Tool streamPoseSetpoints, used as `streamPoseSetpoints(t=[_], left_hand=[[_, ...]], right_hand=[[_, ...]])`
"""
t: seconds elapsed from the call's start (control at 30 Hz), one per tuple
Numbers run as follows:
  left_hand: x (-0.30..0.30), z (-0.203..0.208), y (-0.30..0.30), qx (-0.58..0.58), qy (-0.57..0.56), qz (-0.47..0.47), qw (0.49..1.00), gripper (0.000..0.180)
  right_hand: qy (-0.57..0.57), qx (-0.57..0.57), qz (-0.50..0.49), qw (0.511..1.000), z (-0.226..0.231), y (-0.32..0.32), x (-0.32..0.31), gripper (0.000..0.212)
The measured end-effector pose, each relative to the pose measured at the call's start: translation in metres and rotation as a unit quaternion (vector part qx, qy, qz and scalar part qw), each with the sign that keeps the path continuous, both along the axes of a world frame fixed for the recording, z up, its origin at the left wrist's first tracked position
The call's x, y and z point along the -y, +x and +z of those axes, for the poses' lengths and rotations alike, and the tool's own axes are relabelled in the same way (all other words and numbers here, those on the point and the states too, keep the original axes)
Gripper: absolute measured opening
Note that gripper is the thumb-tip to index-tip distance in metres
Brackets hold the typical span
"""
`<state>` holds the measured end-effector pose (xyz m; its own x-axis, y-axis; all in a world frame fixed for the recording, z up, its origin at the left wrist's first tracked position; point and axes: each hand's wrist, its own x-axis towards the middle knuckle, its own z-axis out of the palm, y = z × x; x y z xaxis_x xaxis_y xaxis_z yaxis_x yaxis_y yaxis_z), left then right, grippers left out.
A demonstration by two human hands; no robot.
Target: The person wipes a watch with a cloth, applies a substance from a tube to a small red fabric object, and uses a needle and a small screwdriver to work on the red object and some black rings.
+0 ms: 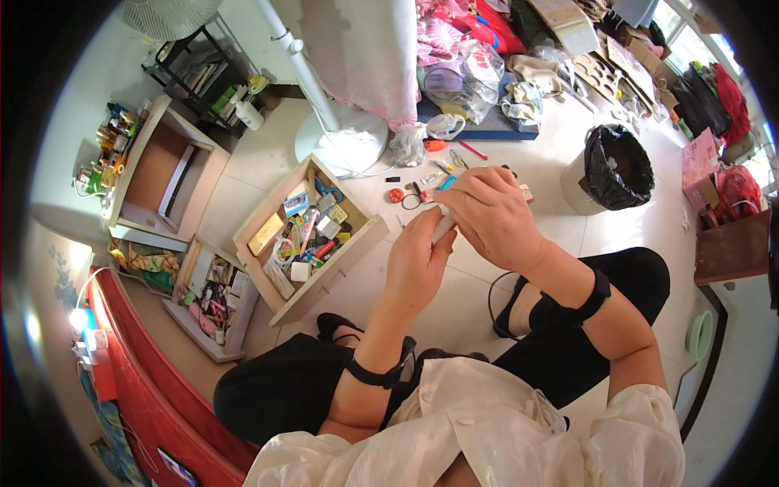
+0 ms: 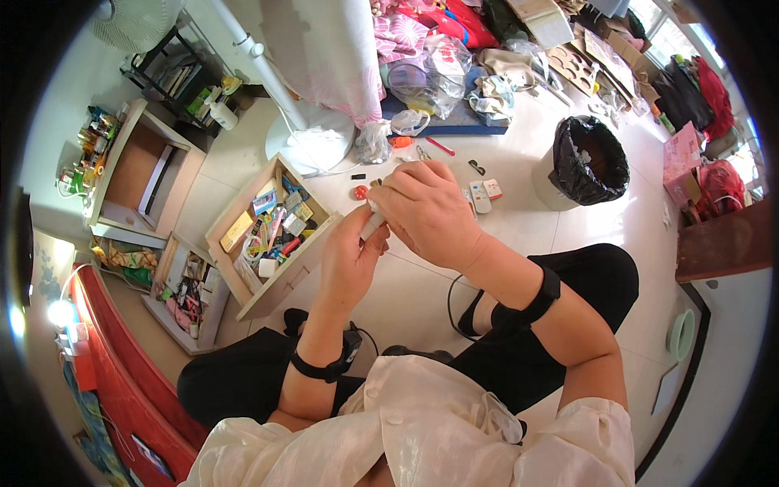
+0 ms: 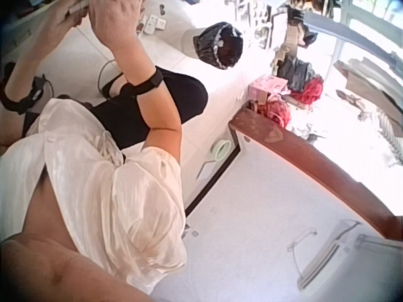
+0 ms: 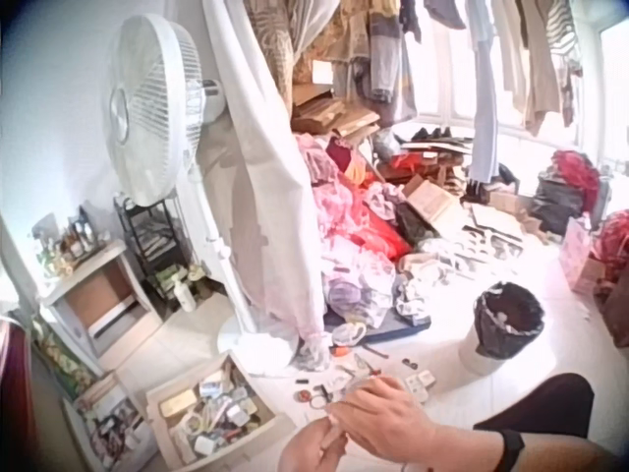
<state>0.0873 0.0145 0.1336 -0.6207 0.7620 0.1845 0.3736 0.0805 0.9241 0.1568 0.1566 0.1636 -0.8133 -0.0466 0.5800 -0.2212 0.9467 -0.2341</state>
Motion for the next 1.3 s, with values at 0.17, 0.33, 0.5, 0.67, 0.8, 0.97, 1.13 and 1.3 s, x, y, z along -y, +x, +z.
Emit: streamPoseSetpoints(t=[0.17, 0.33, 0.5, 0.67, 0.8, 0.97, 1.13, 1.3], left_hand=[[-0.001, -0.005, 0.002, -0.111, 0.046, 0.027, 0.992, 0.028], [-0.001, 0.007, 0.002, -0.162, 0.081, 0.038, 0.983, 0.031], [0.001, 0.014, 0.002, -0.176, 0.058, 0.048, 0.982, 0.033], [-0.002, 0.0, 0.003, -0.176, 0.072, 0.044, 0.981, 0.033], [0.003, -0.001, -0.004, -0.066, 0.046, 0.058, 0.995, 0.029], [0.027, -0.059, -0.063, 0.075, -0.045, 0.159, 0.983, 0.029], [0.065, -0.148, -0.117, 0.238, -0.095, 0.332, 0.908, 0.036], [0.103, -0.195, -0.15, 0.349, 0.002, 0.389, 0.852, 0.057]], right_hand=[[0.004, 0.062, -0.073, 0.995, -0.008, -0.002, -0.02, 0.014], [-0.051, 0.077, -0.225, 0.97, -0.014, 0.005, -0.058, 0.013], [-0.07, -0.084, -0.133, 0.985, 0.016, 0.011, -0.026, 0.026], [-0.001, -0.072, 0.036, 0.997, 0.01, 0.009, -0.004, 0.03], [-0.042, -0.008, 0.033, 0.999, -0.003, -0.001, -0.044, 0.022], [-0.308, 0.012, -0.131, 0.942, -0.002, 0.006, -0.048, 0.015], [-0.374, 0.056, -0.138, 0.915, -0.02, 0.009, -0.058, 0.017], [-0.433, 0.054, -0.151, 0.887, -0.024, -0.012, -0.075, 0.021]])
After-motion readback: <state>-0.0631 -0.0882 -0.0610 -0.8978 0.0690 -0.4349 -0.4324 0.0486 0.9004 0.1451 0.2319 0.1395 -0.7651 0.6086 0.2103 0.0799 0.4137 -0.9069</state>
